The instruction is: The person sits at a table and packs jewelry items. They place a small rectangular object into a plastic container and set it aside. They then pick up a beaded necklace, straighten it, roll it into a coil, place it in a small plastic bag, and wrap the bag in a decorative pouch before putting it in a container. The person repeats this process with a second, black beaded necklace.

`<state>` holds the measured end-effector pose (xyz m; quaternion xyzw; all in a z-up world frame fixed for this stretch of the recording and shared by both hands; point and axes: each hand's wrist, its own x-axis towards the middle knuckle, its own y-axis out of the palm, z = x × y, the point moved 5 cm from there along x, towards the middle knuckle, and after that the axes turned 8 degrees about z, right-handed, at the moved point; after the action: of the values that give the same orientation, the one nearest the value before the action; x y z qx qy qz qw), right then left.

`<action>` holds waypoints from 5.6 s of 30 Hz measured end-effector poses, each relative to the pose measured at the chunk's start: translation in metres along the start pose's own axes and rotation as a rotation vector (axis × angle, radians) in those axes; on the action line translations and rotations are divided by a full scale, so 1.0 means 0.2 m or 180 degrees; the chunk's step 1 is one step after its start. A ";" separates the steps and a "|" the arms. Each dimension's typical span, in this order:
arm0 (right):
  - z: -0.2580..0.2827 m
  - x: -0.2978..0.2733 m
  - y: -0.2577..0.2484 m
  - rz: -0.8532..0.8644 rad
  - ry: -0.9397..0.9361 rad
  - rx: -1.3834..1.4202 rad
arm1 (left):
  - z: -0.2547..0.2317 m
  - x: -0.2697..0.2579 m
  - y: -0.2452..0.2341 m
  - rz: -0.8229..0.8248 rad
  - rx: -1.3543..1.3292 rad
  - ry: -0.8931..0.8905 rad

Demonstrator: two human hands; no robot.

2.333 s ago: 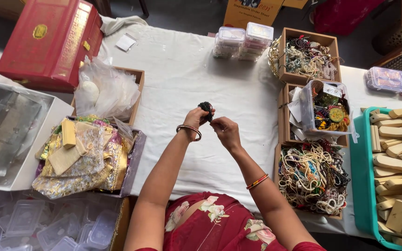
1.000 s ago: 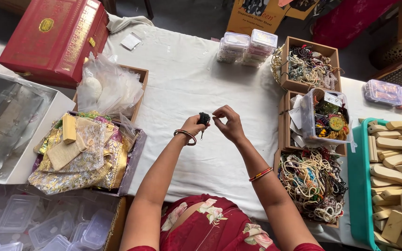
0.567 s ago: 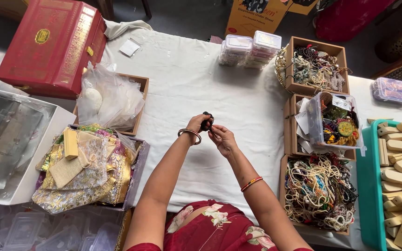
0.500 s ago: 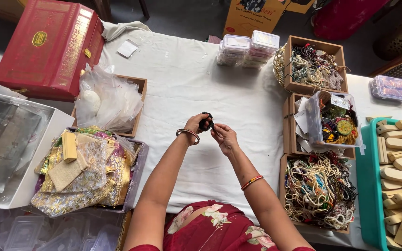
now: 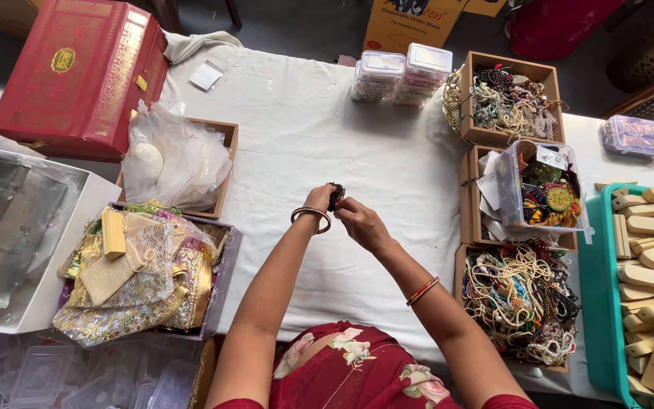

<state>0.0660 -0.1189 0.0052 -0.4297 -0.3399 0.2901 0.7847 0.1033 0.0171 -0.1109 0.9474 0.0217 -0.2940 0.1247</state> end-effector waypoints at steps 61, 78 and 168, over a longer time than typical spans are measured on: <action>-0.41 -0.41 0.48 -0.1331 0.3637 0.6515 | -0.47 -0.46 -0.68 -0.3122 0.4157 0.2129; -0.40 -0.46 0.46 -0.1206 0.3776 0.5851 | -0.69 -0.51 -1.15 -0.2689 0.4207 0.1292; -0.33 -0.65 0.51 -0.0956 0.3919 0.5884 | 0.43 -0.32 0.21 -0.0512 0.4294 0.2729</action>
<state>0.0232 -0.2005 -0.1473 0.2933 0.4038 0.0714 0.8636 0.0066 -0.0429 -0.1341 0.8445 -0.0464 0.1377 -0.5154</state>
